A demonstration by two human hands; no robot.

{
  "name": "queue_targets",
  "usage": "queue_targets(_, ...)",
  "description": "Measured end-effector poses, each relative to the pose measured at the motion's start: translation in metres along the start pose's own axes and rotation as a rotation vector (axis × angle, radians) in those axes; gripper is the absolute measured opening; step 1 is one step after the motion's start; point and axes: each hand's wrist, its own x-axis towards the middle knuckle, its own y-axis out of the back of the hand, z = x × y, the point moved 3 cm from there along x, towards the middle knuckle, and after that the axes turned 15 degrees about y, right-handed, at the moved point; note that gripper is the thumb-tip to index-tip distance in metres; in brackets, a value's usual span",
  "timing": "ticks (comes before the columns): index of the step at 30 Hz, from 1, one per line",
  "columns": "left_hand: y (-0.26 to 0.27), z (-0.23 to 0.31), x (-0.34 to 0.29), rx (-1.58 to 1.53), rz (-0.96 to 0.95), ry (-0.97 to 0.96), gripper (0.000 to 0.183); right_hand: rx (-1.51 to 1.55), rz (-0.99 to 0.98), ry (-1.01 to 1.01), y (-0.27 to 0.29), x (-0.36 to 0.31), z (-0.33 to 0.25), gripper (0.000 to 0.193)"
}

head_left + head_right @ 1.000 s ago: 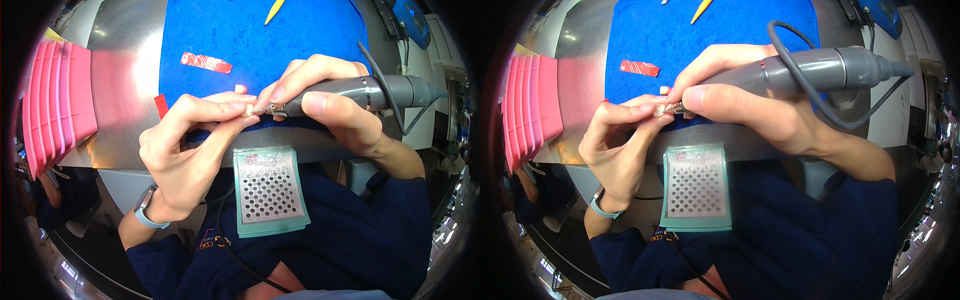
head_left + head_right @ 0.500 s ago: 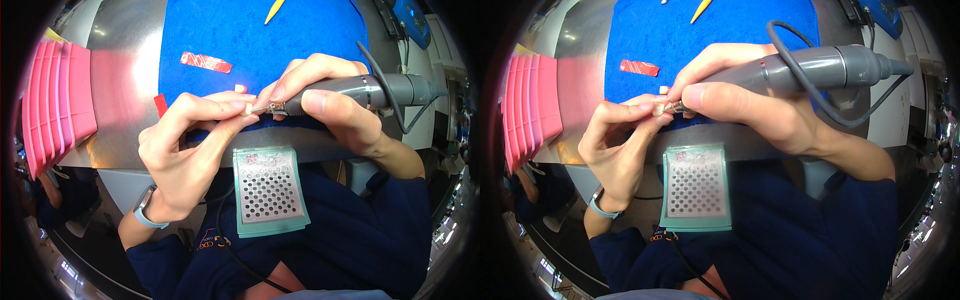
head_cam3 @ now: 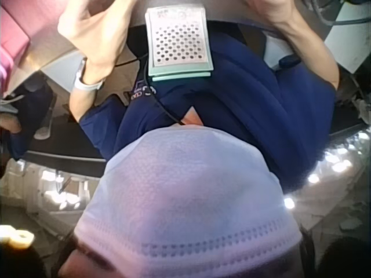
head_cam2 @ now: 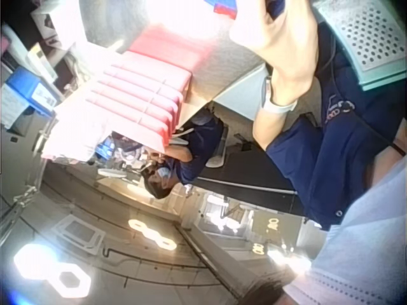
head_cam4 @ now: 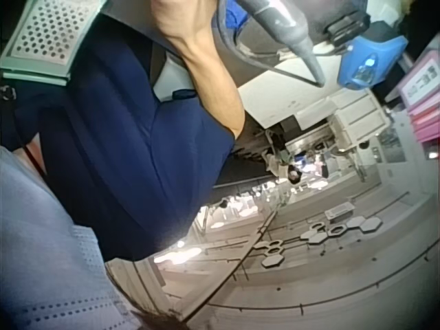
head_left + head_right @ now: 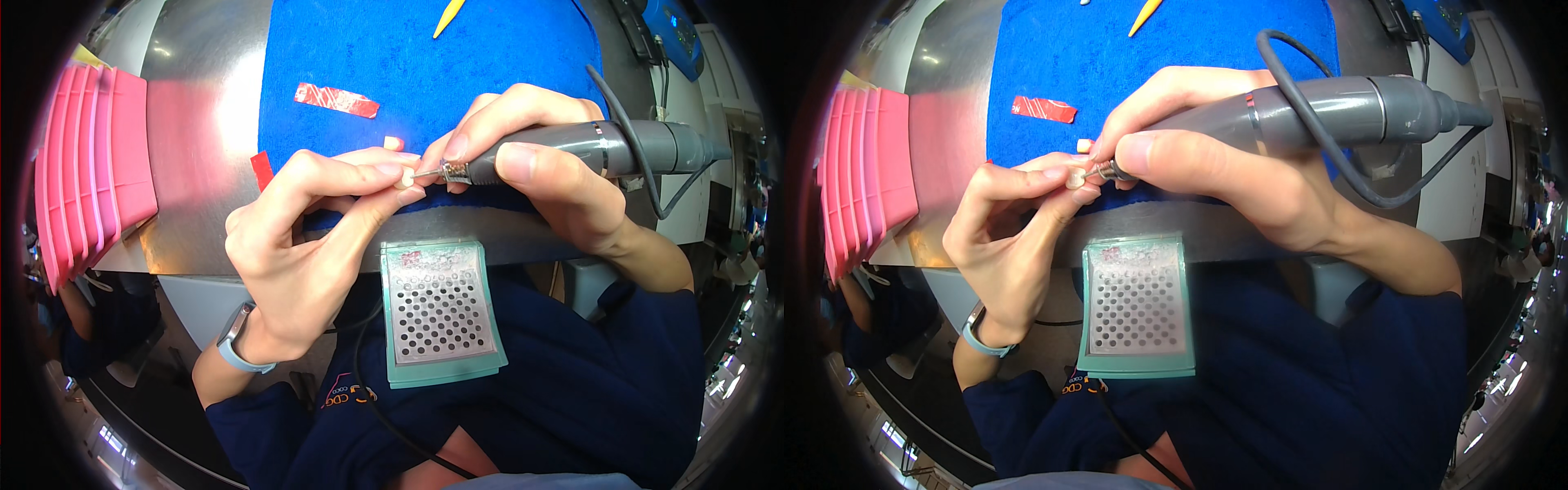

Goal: The person grinds a dental crown using a rotary tool, paints red liquid onto it with a brush, fits it onto a dental model by hand, and grinds the crown again with the rotary tool.

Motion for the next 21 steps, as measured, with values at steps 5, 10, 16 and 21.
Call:
queue_targets(5, 0.0006, -0.0005, 0.0006, -0.010, -0.001, -0.029, 0.021, -0.004, -0.010, -0.041, 0.0005, -0.0018, 0.0002, 0.028)
queue_targets(10, 0.0007, -0.0004, -0.0005, 0.000, 0.002, -0.018, 0.022, -0.015, -0.014, -0.057, 0.0009, -0.0007, -0.0002, 0.028)
queue_targets(16, -0.0004, -0.0007, 0.0009, -0.007, 0.004, -0.062, 0.021, -0.013, -0.019, -0.023, 0.0007, -0.0007, -0.0007, 0.028)
queue_targets(21, -0.0010, -0.0008, 0.0013, -0.012, 0.010, -0.082, 0.022, -0.031, -0.053, -0.034, 0.0007, -0.0001, -0.0027, 0.028)
